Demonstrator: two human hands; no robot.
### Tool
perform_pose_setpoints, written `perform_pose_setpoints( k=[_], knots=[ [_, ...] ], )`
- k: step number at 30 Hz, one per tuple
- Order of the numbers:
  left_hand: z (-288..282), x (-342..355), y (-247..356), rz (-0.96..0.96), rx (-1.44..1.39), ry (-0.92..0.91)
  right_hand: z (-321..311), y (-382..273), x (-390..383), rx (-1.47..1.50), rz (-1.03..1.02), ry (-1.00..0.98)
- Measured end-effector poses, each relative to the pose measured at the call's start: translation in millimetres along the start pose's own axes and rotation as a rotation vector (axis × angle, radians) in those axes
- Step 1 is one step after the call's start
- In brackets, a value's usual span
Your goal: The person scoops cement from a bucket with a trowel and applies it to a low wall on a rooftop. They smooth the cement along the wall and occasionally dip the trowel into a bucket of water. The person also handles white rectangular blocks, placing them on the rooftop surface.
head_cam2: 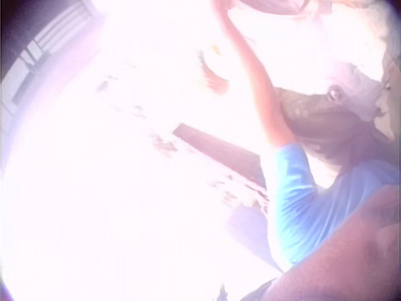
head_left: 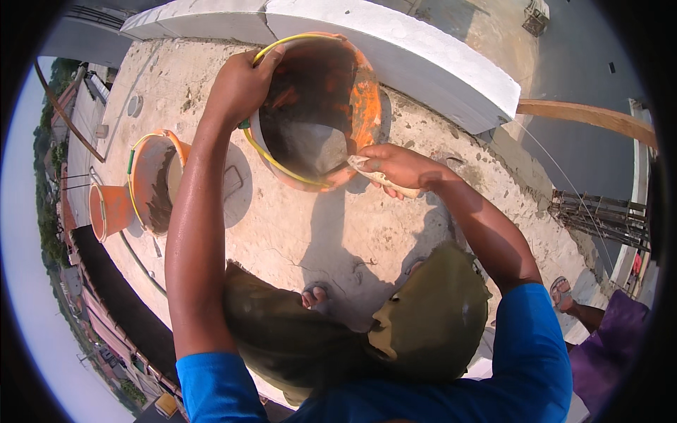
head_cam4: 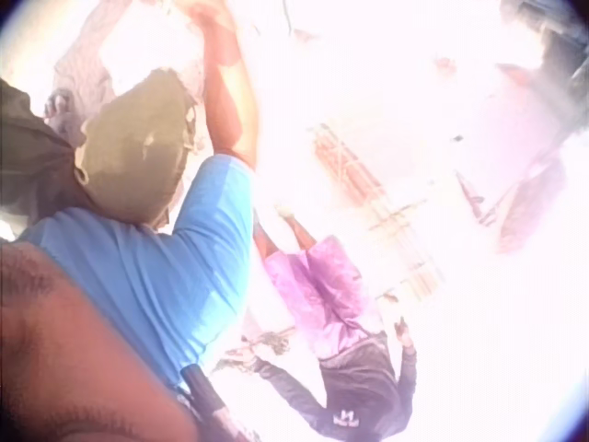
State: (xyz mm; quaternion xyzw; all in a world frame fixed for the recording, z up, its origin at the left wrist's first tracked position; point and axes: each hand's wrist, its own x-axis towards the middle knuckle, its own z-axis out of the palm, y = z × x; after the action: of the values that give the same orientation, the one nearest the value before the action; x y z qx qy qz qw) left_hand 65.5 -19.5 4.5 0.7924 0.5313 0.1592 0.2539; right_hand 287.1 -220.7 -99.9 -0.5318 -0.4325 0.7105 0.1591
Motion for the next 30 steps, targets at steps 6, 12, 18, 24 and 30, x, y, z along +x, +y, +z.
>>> perform_pose_setpoints(
  k=[6,12,18,24,30],
  knots=[
    [-0.3,0.9,7.4,-0.104,0.032,-0.092,-0.5,-3.4,-20.7,-0.14,0.075,0.112],
    [3.8,0.5,19.5,-0.04,0.044,-0.064,-0.2,17.5,-18.6,-0.836,-0.257,0.504],
    [-1.9,-8.3,32.2,-0.039,0.027,-0.101,6.6,-20.9,-26.3,-1.09,-0.121,0.65],
    [4.3,-9.9,34.2,-0.004,0.004,-0.115,10.1,-1.5,6.5,-1.22,-0.155,0.576],
    [18.8,2.6,11.4,0.072,0.041,-0.099,7.4,-25.0,15.4,-1.337,-0.172,0.481]
  ],
)
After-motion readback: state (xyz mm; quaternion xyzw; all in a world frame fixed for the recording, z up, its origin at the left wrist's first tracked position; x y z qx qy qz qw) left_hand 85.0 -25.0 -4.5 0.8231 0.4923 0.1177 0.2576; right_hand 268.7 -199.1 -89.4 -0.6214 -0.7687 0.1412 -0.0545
